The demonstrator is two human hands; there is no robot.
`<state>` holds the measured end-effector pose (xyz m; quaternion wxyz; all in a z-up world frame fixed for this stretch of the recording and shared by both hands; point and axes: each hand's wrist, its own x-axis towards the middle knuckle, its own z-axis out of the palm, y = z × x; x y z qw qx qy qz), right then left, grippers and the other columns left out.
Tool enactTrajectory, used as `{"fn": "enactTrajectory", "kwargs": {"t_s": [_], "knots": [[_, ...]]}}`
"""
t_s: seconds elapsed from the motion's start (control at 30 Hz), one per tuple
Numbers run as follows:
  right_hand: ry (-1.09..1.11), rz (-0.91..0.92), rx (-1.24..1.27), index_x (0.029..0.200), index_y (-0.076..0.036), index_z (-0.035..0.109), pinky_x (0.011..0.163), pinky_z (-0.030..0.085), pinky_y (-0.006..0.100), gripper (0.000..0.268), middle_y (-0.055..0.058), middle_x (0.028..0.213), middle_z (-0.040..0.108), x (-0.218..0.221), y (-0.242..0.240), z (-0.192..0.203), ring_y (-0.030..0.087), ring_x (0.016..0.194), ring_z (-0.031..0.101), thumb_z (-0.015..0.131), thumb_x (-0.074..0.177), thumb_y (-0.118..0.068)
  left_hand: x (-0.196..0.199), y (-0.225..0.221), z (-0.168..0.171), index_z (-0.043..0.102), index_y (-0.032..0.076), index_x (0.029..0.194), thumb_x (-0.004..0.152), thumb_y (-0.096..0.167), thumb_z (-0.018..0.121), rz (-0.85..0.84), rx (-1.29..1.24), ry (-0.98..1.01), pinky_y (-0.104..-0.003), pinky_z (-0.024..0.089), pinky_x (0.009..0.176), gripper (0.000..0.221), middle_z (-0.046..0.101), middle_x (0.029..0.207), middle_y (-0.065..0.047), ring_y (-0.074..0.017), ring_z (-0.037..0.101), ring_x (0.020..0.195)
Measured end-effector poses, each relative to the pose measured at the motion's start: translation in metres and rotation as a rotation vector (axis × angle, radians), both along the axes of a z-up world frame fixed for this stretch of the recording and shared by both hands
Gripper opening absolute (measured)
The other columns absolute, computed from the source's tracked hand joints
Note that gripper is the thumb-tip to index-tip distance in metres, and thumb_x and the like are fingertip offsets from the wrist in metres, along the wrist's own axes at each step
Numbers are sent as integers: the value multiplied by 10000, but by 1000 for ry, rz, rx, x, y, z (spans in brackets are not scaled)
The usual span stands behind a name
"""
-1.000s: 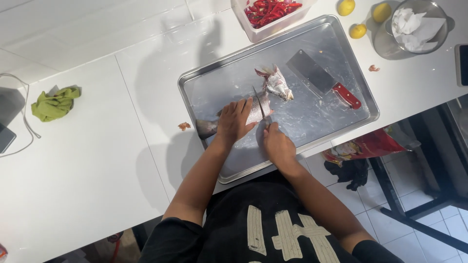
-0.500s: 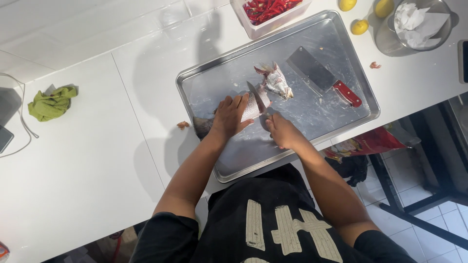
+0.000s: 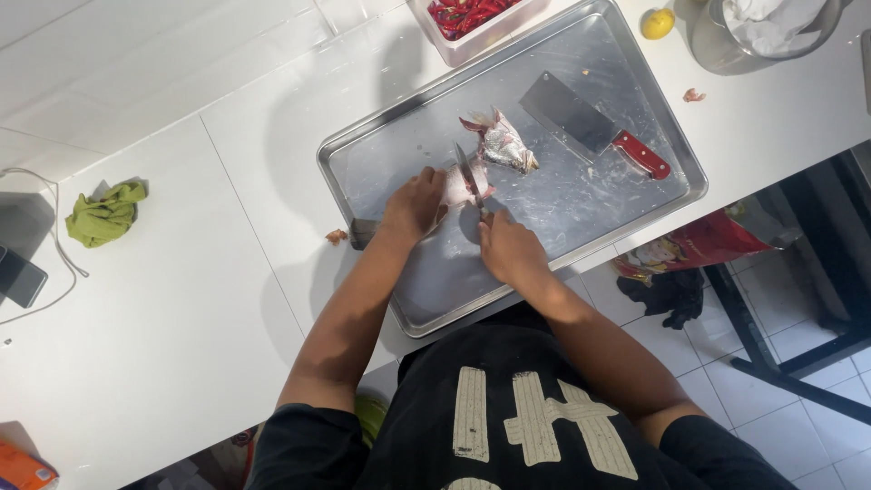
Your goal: A person is preparing a fish on a metal tray, using a knife and a cleaver to descale and make incisions.
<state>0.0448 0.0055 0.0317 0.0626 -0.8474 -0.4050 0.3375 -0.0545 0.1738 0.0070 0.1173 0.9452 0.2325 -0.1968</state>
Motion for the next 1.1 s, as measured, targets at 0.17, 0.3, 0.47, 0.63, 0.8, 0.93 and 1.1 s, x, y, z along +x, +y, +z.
{"fn": "enactTrajectory", "kwargs": {"t_s": [0.17,0.3,0.47,0.63,0.8,0.93,1.1], "knots": [[20,-4,-69,1173,33,496,711,613,543,465,327,897,704,-10,-2,26,485,881,734,273,1079,-364,1,16,-19,514,45,1290,964,268,632,65,-109,-68,-368,583,949,412,622,1125,-135,-309,690,1083],[-4,-13,-56,1152,15,509,701,612,542,441,300,872,710,-5,1,15,470,865,740,273,1083,-351,-3,16,5,548,-23,1287,940,155,649,106,-246,-195,-496,544,1005,403,658,1167,-266,-459,663,1129],[21,-48,16,1155,17,522,735,595,567,482,314,899,713,4,1,17,500,904,728,281,1080,-394,-9,38,-40,581,34,1289,926,188,688,105,-255,-314,-500,562,963,408,685,1158,-253,-442,683,1092],[41,-47,-12,1124,-11,518,729,607,515,443,306,875,719,-8,-3,38,468,879,743,265,1088,-372,0,51,-31,617,81,1293,927,267,696,213,-350,-169,-495,553,990,418,699,1194,-211,-413,673,1140],[-69,0,-93,1119,-33,489,680,614,509,389,270,805,717,-14,-3,25,434,814,754,284,1074,-361,5,51,-22,658,91,1258,904,334,735,256,-319,-116,-476,572,934,436,726,1141,-187,-406,695,1099],[-4,5,-85,1131,-23,497,686,607,531,382,288,844,717,-6,11,35,452,853,749,302,1066,-345,16,38,21,677,65,1243,902,374,738,295,-323,-67,-466,576,942,464,727,1145,-204,-404,697,1109],[-32,15,-73,1152,-24,503,709,600,555,406,277,866,718,3,33,11,458,878,743,312,1066,-371,16,32,32,689,22,1190,894,248,747,271,-275,-110,-511,575,931,377,735,1077,-223,-433,710,1063]]}}
